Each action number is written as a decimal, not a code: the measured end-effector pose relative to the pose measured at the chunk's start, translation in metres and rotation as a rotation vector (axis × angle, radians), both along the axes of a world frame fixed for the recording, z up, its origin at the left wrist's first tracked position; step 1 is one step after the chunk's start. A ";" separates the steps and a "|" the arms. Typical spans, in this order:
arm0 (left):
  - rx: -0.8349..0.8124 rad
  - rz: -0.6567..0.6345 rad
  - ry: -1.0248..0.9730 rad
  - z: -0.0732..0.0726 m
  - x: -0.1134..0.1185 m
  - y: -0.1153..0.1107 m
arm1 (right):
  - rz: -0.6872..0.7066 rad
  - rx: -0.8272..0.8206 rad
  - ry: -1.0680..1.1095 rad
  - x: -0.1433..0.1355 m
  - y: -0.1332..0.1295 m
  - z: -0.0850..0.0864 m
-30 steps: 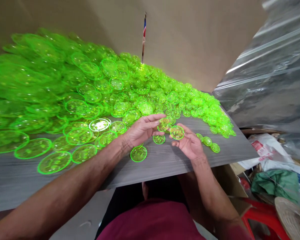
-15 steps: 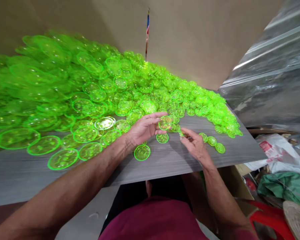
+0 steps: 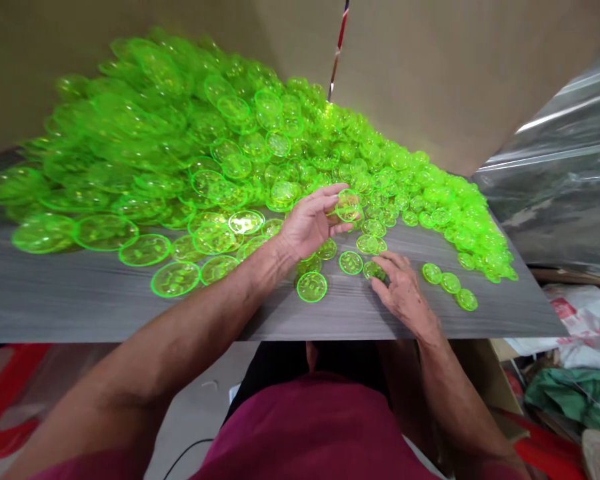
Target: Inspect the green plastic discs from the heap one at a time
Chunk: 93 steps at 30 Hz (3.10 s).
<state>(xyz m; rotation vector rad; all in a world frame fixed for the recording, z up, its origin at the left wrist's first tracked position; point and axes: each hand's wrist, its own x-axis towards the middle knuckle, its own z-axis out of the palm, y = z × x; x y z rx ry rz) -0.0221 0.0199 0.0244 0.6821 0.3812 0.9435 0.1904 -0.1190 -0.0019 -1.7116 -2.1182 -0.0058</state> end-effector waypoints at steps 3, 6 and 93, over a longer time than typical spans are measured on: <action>0.004 0.005 -0.004 0.000 -0.001 0.001 | -0.011 0.049 0.025 -0.007 0.006 0.002; 0.011 0.019 0.004 0.000 -0.001 0.002 | -0.012 0.044 0.027 -0.018 0.011 0.003; 0.081 -0.060 0.133 -0.020 0.015 -0.020 | 0.331 0.466 0.415 -0.023 0.055 0.020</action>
